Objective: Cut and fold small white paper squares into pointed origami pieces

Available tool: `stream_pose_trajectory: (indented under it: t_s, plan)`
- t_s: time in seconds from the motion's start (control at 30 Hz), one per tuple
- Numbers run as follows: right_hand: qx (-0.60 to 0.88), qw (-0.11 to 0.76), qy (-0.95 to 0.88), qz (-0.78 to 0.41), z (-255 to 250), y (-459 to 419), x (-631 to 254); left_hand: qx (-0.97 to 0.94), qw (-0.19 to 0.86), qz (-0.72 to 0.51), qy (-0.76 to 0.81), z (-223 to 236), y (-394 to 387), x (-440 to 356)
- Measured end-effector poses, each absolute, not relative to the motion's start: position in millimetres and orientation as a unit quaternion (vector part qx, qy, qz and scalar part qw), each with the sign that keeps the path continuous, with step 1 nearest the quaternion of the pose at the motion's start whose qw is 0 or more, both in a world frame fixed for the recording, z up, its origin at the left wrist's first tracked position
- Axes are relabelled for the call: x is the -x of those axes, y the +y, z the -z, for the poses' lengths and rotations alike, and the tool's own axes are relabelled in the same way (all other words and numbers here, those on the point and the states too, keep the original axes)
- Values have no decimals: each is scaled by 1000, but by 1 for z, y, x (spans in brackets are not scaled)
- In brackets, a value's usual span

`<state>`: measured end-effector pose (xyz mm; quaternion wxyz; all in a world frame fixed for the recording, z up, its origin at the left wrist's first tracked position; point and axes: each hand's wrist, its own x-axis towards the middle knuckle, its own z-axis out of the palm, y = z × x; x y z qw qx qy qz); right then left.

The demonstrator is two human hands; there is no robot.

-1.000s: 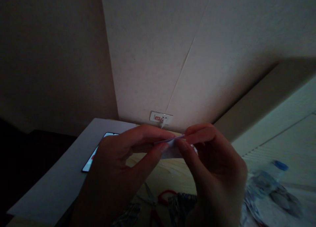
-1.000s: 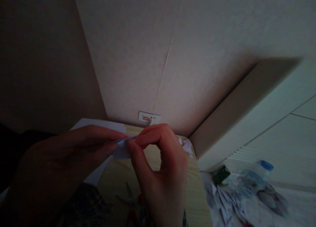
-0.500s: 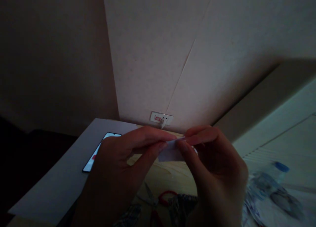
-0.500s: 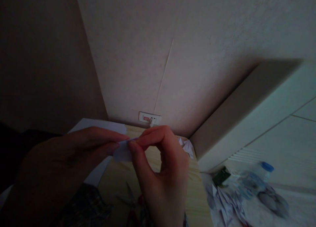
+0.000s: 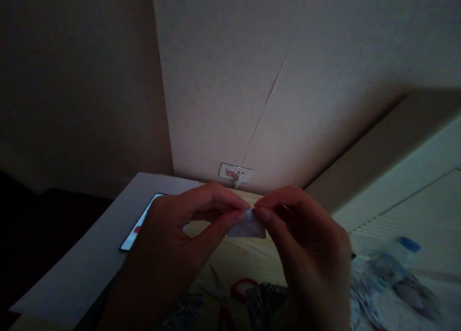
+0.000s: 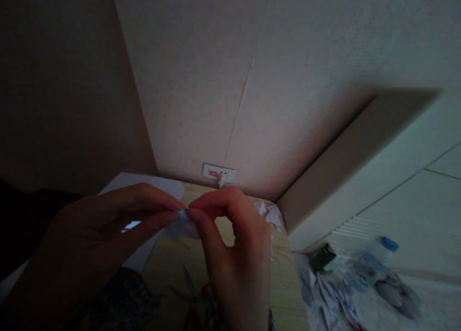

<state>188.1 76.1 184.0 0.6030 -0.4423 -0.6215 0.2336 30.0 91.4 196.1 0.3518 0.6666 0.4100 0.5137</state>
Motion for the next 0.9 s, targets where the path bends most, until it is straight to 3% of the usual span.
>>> stream_pose_trajectory:
  t_s: [0.9]
  plan:
    - [458, 608, -618, -196, -185, 73, -188, -718, 280, -468, 433, -191, 99, -24]
